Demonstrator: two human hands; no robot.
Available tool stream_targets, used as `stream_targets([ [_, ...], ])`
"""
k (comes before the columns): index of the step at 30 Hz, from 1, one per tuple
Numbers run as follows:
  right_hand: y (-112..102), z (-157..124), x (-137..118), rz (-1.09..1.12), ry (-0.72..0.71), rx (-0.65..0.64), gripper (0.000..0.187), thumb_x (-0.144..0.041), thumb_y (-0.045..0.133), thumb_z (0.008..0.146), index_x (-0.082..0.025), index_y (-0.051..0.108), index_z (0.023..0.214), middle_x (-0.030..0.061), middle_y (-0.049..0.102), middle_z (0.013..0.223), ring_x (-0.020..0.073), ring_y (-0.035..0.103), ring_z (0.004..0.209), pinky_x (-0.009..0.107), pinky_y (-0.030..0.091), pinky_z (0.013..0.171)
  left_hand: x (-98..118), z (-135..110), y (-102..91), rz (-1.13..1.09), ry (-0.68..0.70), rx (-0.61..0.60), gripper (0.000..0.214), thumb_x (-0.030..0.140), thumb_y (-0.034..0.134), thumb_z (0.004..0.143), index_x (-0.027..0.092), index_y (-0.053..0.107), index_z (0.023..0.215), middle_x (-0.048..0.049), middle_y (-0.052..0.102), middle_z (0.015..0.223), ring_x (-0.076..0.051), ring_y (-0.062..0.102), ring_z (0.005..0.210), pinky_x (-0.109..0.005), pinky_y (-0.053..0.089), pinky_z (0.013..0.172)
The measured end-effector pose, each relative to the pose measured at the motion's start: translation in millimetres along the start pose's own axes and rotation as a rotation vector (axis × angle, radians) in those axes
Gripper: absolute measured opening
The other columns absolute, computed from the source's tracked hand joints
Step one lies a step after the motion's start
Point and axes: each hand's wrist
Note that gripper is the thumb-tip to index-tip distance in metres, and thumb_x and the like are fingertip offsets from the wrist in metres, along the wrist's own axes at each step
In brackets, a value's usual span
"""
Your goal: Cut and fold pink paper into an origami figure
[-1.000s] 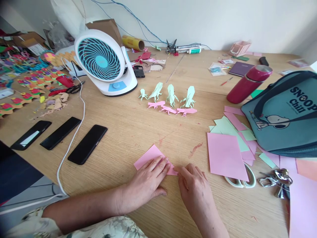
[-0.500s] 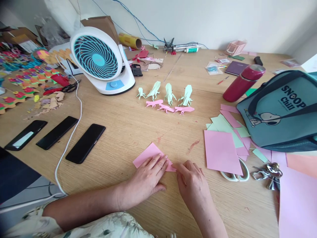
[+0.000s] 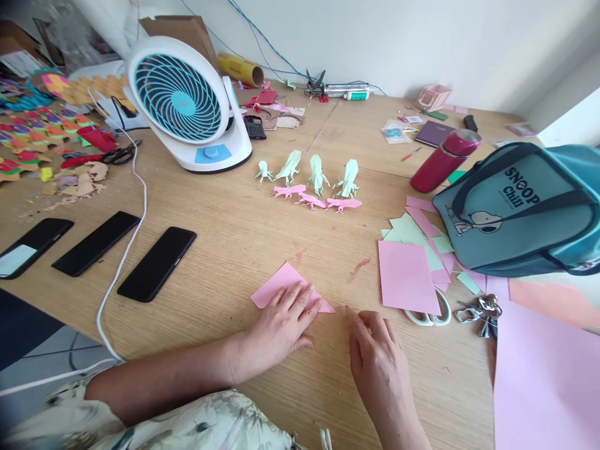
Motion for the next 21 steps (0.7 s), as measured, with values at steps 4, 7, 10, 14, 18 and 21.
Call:
stream_targets([
  [4, 10, -4, -16, 0.001, -0.108, 0.077, 0.047, -0.014, 0.045, 0.095, -0.017, 0.045, 0.141, 0.0138, 0.062, 0.121, 0.0264, 0.058, 0.104, 0.042, 0.048, 0.088, 0, 0, 0.4, -0.009, -0.001, 0.020, 0.070, 0.054, 0.059, 0.087, 0.012, 0.044, 0.141, -0.0199, 0.041, 0.150, -0.038, 0.036, 0.139, -0.052, 0.037, 0.108],
  [7, 19, -4, -25, -0.027, -0.178, 0.017, 0.053, -0.012, 0.042, 0.094, -0.016, 0.036, 0.147, 0.0138, 0.061, 0.129, 0.0274, 0.056, 0.114, 0.044, 0.045, 0.093, -1, 0, 0.8, -0.008, 0.005, 0.038, 0.067, 0.052, 0.059, 0.088, 0.012, 0.046, 0.140, -0.0194, 0.043, 0.148, -0.037, 0.038, 0.138, -0.051, 0.035, 0.110],
  [10, 25, -5, -25, -0.061, -0.207, 0.005, 0.057, -0.008, 0.038, 0.094, -0.016, 0.031, 0.150, 0.0127, 0.059, 0.135, 0.0260, 0.054, 0.123, 0.044, 0.042, 0.098, -1, 0, 2.6, -0.002, 0.023, 0.044, 0.069, 0.052, 0.059, 0.087, 0.011, 0.045, 0.141, -0.0197, 0.042, 0.149, -0.037, 0.037, 0.139, -0.049, 0.030, 0.113],
  [14, 27, -8, -20, -0.042, -0.218, 0.012, 0.061, -0.004, 0.036, 0.092, -0.016, 0.029, 0.151, 0.0130, 0.055, 0.141, 0.0240, 0.050, 0.130, 0.043, 0.041, 0.100, -2, -2, 7.0, -0.011, 0.035, 0.039, 0.076, 0.055, 0.059, 0.086, 0.010, 0.040, 0.144, -0.0228, 0.037, 0.151, -0.037, 0.032, 0.142, -0.048, 0.026, 0.116],
  [18, 27, -12, -16, 0.045, -0.168, 0.022, 0.064, -0.003, 0.035, 0.091, -0.018, 0.027, 0.153, 0.0123, 0.056, 0.139, 0.0230, 0.052, 0.128, 0.044, 0.042, 0.100, -2, -6, 10.6, -0.049, 0.020, 0.017, 0.084, 0.061, 0.059, 0.084, 0.014, 0.033, 0.148, -0.0239, 0.032, 0.153, -0.038, 0.028, 0.144, -0.048, 0.026, 0.114],
  [21, 28, -14, -13, 0.112, -0.120, 0.025, 0.064, -0.003, 0.035, 0.091, -0.022, 0.027, 0.152, 0.0110, 0.058, 0.137, 0.0231, 0.054, 0.126, 0.044, 0.043, 0.099, -3, -9, 11.8, -0.068, 0.012, 0.018, 0.087, 0.064, 0.056, 0.084, 0.015, 0.029, 0.150, -0.0224, 0.029, 0.155, -0.037, 0.024, 0.145, -0.047, 0.024, 0.116],
])
Point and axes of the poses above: each hand's wrist, its own z-axis towards the middle knuckle, its own y-axis out of the palm, x = y × z
